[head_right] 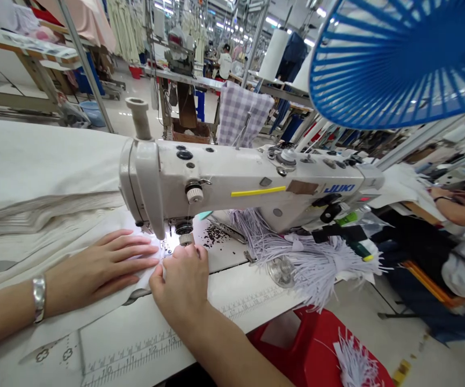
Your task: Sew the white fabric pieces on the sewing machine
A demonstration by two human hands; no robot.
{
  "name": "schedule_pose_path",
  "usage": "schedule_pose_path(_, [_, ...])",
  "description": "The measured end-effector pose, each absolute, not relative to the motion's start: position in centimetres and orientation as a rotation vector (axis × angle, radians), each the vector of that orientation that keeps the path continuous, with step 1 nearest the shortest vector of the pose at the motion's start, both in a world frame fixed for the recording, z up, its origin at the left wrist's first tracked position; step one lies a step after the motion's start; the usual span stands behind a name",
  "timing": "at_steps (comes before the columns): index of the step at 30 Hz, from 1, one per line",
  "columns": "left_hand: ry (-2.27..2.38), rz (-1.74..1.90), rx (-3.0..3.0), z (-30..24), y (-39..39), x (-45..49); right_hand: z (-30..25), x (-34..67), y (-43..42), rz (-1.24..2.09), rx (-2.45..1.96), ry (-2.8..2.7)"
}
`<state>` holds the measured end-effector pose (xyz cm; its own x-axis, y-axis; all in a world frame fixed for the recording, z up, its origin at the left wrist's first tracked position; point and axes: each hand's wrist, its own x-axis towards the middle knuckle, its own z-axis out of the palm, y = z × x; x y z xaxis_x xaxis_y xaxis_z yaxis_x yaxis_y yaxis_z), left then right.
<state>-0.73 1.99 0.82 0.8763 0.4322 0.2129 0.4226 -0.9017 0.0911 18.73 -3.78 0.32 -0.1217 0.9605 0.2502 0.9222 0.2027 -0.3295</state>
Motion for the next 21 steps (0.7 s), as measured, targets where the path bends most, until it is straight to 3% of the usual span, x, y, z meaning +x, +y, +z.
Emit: schedule_pose_path(21, [0.685,0.502,2.943,0.9,4.6,-1.3,0.2,17.8,-2.0,-0.045,-1.83,-2.082])
